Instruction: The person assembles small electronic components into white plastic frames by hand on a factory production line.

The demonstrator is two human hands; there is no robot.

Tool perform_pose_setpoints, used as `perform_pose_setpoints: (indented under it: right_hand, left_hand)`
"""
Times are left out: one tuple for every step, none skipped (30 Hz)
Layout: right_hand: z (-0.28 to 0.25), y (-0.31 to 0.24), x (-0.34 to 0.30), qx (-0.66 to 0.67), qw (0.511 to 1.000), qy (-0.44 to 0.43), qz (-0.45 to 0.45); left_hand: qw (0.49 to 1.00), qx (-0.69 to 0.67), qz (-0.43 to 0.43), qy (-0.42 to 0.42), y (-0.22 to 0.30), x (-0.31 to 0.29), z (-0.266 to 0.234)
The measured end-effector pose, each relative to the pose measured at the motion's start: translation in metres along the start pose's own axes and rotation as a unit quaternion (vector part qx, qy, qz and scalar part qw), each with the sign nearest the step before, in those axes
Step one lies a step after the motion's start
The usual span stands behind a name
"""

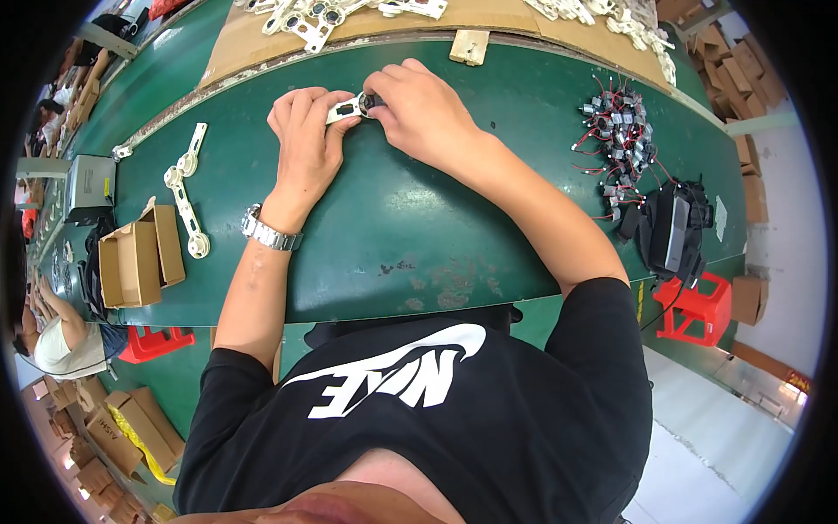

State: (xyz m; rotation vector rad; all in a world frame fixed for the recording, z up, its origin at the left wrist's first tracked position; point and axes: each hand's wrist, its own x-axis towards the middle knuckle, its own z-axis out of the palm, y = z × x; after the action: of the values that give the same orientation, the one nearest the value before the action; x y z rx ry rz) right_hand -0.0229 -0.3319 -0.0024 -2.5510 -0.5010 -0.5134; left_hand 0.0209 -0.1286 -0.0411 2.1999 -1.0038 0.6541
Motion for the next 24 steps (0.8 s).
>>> perform_pose_setpoints:
  right_hand:
    - [-0.002, -0.002, 0.001, 0.038, 0.999, -0.005, 0.012]
    - [-0.002, -0.002, 0.001, 0.038, 0.999, -0.007, 0.011]
    - [-0.002, -0.002, 0.002, 0.053, 0.999, -0.004, 0.009]
    - [-0.001, -0.002, 0.002, 0.068, 0.998, -0.001, 0.008]
    - [0.001, -0.001, 0.001, 0.067, 0.998, -0.002, 0.008]
    - [0.004, 0.0, 0.0, 0.079, 0.997, 0.001, 0.009]
    - [0.005, 0.002, -0.001, 0.09, 0.996, 0.004, 0.01]
    - [0.006, 0.002, 0.0, 0.09, 0.996, 0.002, 0.009]
    - [0.006, 0.003, 0.0, 0.087, 0.996, 0.008, 0.005]
    - [0.005, 0.003, 0.0, 0.084, 0.996, 0.015, 0.002]
    - [0.007, 0.008, 0.001, 0.084, 0.996, 0.015, 0.001]
    - [0.01, 0.016, 0.001, 0.106, 0.994, 0.019, 0.003]
    - [0.01, 0.018, 0.003, 0.13, 0.991, 0.024, 0.003]
    - [0.008, 0.02, 0.003, 0.13, 0.991, 0.023, 0.002]
    - [0.003, 0.02, 0.004, 0.158, 0.987, -0.021, 0.034]
    - [0.0, 0.02, 0.004, 0.183, 0.979, -0.064, 0.067]
    - [0.001, 0.021, 0.004, 0.183, 0.979, -0.064, 0.066]
    - [0.003, 0.022, 0.004, 0.275, 0.952, -0.054, 0.127]
    - [0.004, 0.021, 0.005, 0.363, 0.912, -0.044, 0.186]
    - [-0.001, 0.019, 0.006, 0.421, 0.871, -0.107, 0.228]
    - [-0.005, 0.019, 0.007, 0.458, 0.841, -0.152, 0.244]
    - [-0.007, 0.019, 0.007, 0.492, 0.808, -0.197, 0.258]
    - [-0.003, 0.02, 0.005, 0.478, 0.825, -0.168, 0.251]
    - [-0.002, 0.02, 0.005, 0.478, 0.824, -0.169, 0.252]
  left_hand:
    - [1.0, 0.0, -0.001, 0.001, 0.0, 0.0, 0.0]
    - [1.0, -0.005, -0.002, 0.004, 0.0, 0.0, 0.0]
    - [1.0, -0.01, -0.004, 0.006, -0.001, 0.0, 0.0]
    - [1.0, -0.01, -0.005, 0.007, -0.001, 0.0, 0.0]
    - [1.0, -0.024, -0.007, 0.013, 0.0, 0.001, 0.0]
    - [0.999, -0.037, -0.009, 0.019, 0.0, 0.001, 0.0]
    - [0.999, -0.037, -0.01, 0.02, 0.0, 0.001, 0.001]
    - [0.999, -0.042, -0.011, 0.019, -0.001, 0.001, 0.001]
    - [0.999, -0.046, -0.012, 0.018, -0.001, 0.001, 0.001]
    - [0.999, -0.046, -0.013, 0.018, -0.001, 0.001, 0.001]
    - [0.999, -0.047, -0.012, 0.022, -0.001, 0.002, 0.001]
    - [0.998, -0.047, -0.011, 0.026, -0.001, 0.002, 0.001]
    - [0.998, -0.046, -0.013, 0.027, -0.002, 0.001, 0.0]
    - [0.999, -0.04, -0.013, 0.022, -0.003, 0.0, 0.0]
    - [0.999, -0.034, -0.013, 0.016, -0.004, -0.001, -0.001]
    - [0.999, -0.035, -0.012, 0.017, -0.003, -0.001, -0.001]
    - [0.999, -0.038, -0.01, 0.022, -0.002, 0.0, -0.002]
    - [0.999, -0.042, -0.007, 0.027, -0.001, 0.0, -0.002]
    - [0.999, -0.042, -0.008, 0.027, -0.001, 0.001, -0.003]
    - [0.999, -0.043, 0.007, 0.028, -0.001, 0.001, -0.003]
    - [0.998, -0.043, 0.023, 0.029, -0.001, 0.001, -0.003]
    - [0.998, -0.044, 0.022, 0.029, 0.0, 0.001, -0.003]
    - [0.998, -0.045, 0.034, 0.029, 0.001, 0.001, -0.003]
    - [0.997, -0.047, 0.046, 0.03, 0.002, 0.001, -0.003]
